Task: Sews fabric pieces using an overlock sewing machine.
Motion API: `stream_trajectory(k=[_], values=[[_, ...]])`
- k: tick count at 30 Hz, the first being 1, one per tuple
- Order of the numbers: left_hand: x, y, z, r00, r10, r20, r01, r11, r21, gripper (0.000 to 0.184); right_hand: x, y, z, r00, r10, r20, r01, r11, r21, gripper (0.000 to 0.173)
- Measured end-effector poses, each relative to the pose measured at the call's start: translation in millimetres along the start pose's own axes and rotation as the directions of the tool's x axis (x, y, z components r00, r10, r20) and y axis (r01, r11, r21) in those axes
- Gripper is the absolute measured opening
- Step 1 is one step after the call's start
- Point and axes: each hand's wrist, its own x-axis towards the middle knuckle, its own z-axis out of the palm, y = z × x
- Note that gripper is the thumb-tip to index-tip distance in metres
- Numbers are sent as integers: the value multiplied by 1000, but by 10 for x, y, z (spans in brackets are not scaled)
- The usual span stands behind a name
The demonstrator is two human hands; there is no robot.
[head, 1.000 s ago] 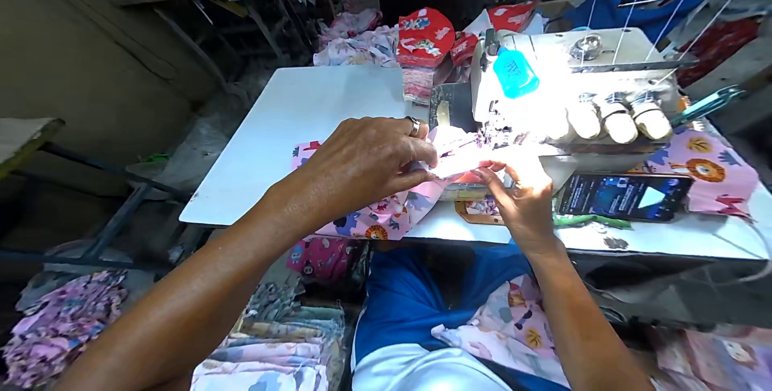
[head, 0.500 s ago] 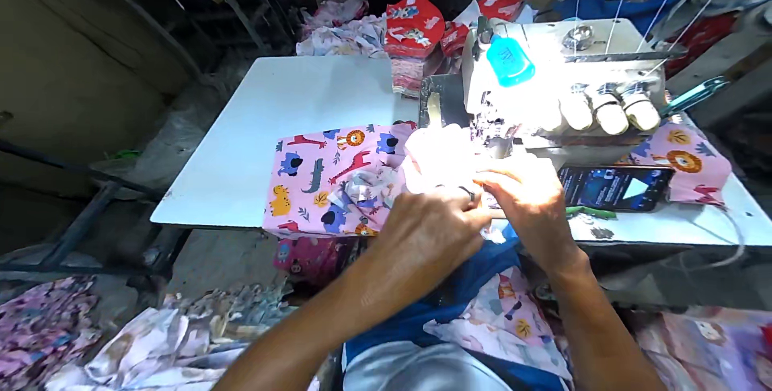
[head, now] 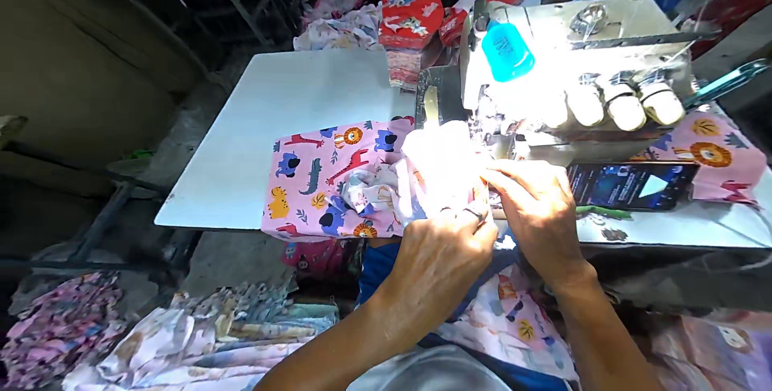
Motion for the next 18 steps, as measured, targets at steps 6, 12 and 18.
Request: stream_trajectory(k=[6,12,18], values=[[33,1,34,999,-19,26,18,999,48,16,-401,-274,185,897,441,39,-425,831,358,20],[238,-122,111,998,-36,46,32,995,89,20,-533,-806,403,928,318,193,-371,764,527,20],[488,-319,157,997,-23,68,14,992,126,16,-337,-949,506,951,251,181,-310,794,524,15]])
